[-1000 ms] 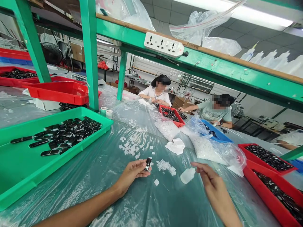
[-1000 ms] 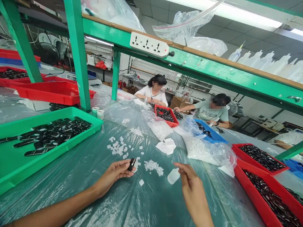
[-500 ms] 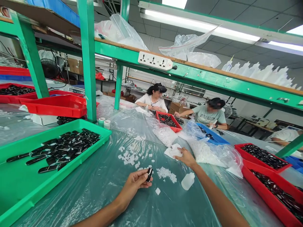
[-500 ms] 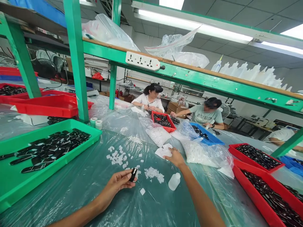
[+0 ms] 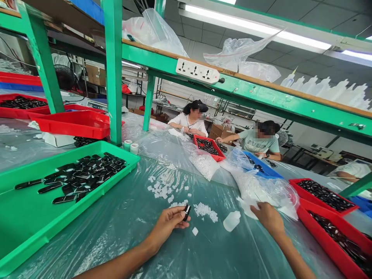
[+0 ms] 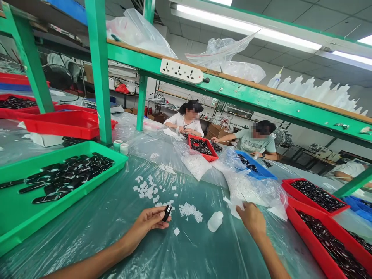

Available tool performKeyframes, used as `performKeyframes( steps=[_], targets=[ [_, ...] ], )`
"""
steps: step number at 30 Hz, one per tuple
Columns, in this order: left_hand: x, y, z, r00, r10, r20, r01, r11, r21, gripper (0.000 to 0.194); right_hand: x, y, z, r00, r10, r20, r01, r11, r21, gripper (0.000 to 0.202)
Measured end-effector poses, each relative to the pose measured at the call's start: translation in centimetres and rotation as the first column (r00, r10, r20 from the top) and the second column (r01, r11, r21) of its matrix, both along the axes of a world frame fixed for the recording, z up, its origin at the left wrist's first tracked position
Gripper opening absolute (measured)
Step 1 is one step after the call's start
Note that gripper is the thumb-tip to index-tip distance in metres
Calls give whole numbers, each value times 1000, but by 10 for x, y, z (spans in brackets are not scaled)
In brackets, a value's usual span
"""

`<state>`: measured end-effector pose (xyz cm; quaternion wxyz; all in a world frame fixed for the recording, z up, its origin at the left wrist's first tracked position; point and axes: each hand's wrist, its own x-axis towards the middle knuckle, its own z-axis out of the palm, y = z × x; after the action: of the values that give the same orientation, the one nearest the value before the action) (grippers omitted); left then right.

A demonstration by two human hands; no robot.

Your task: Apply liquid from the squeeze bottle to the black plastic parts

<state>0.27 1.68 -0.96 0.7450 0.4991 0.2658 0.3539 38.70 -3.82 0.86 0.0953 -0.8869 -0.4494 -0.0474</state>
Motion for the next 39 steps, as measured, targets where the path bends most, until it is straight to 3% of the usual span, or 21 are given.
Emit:
performKeyframes(
  steps=[6,10,14,18,21,23,25,27,29,32,39],
  targets=[
    [2,0,-2,1000,1,5,-1,1000,10,48,-7,-56,-31,993,99,-62,-97,994,43,28],
    [2,0,-2,1000,-3,-4,3,1000,9,48,-12,-67,-44,982,163,-90,-156,984,84,40],
    [0,0,-2,1000,6,6,-6,1000,13,49,-21,-71,-50,976,199,-92,-192,978,81,33],
    [0,1,-2,1000,26,13,-26,1000,16,49,-39,-78,-36,987,153,-48,-150,986,68,31],
    [1,1,-2,999,30,11,-30,999,14,49,-68,-82,-10,994,110,20,-111,989,99,28],
    [1,1,-1,1000,30,6,-30,999,18,49,-96,-83,8,990,121,71,-133,969,206,26],
    [0,1,-1,1000,30,3,-30,999,25,49,-126,-81,21,967,237,90,-254,900,353,27],
    [0,2,0,999,35,2,-35,999,30,49,-154,-74,27,919,387,69,-382,838,390,26],
    [-1,3,1,999,43,-5,-43,998,34,48,-177,-64,28,856,517,-13,-486,814,317,24],
    [-1,4,3,998,63,-21,-62,998,26,46,-197,-44,25,792,600,-114,-578,796,181,21],
    [1,3,2,998,59,-36,-59,998,8,46,-209,-26,-3,805,582,-113,-564,811,153,24]
  ],
)
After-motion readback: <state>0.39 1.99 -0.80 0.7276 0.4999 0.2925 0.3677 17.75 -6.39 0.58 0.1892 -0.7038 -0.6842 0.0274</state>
